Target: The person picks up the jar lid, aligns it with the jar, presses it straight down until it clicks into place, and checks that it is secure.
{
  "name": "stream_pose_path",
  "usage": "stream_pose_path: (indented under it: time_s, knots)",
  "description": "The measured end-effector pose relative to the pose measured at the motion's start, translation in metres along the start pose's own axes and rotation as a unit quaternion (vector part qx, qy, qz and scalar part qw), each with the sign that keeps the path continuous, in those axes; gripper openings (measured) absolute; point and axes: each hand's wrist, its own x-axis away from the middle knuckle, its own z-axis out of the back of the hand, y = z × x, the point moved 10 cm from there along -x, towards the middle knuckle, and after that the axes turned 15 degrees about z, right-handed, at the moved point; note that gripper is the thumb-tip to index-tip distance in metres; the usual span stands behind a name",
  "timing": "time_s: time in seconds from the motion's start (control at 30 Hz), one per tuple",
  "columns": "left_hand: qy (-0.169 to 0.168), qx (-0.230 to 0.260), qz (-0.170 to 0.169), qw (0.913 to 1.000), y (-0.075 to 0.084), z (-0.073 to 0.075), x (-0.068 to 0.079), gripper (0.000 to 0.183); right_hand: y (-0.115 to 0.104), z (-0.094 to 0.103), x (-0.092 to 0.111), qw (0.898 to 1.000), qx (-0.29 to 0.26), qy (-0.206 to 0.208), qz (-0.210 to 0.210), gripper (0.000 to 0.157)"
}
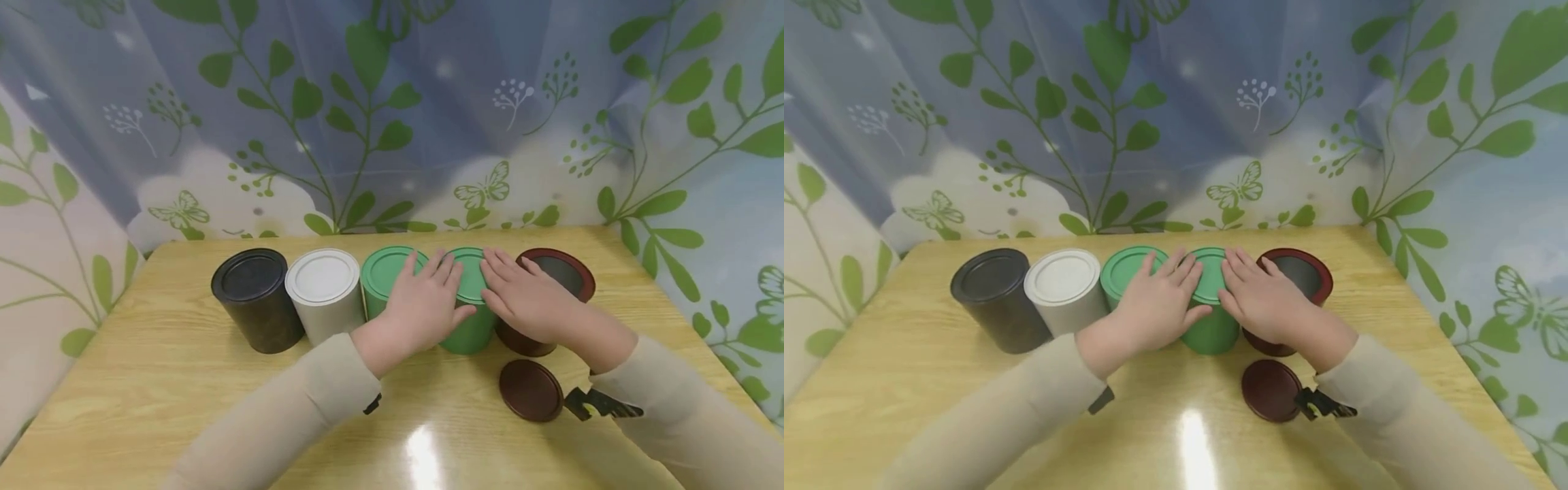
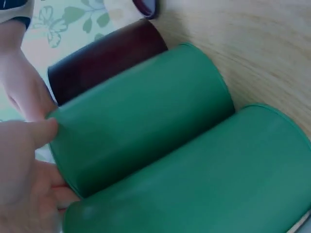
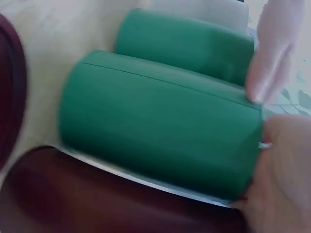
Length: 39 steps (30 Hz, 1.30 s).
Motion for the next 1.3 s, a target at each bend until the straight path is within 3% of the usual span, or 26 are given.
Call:
stream_pose_path:
  time_s: [0.2,0.33,0.47,0.57,0.87,1.1,1.3]
  knots:
    - [0.032,-0.008,-0.008,0.9994,-0.002,0.006,0.003,0.068,-0.004,0.002,-0.001,0.997,0.07,0.034,-0.02,0.056]
    - [0.064,-0.024,-0.005,0.9976,-0.003,0.009,0.005,0.067,-0.006,0.003,-0.001,0.996,0.07,0.049,-0.014,0.065]
    - [0.12,-0.031,-0.008,0.9922,-0.001,0.015,0.009,0.063,-0.007,0.004,-0.001,0.996,0.065,0.06,-0.009,0.077]
    - [0.151,-0.022,-0.013,0.9882,0.0,0.019,0.011,0.06,-0.007,0.005,0.0,0.996,0.07,0.061,-0.005,0.077]
    - [0.153,-0.039,-0.041,0.9867,0.005,0.015,0.018,0.052,-0.007,0.001,0.005,0.995,0.081,0.055,-0.004,0.07]
    - [0.16,-0.041,-0.065,0.9841,0.009,0.017,0.02,0.048,-0.02,0.007,0.009,0.988,0.132,0.086,0.007,0.063]
    - [0.161,-0.043,-0.087,0.9823,0.009,0.019,0.022,0.047,-0.023,0.007,0.008,0.985,0.137,0.099,0.016,0.06]
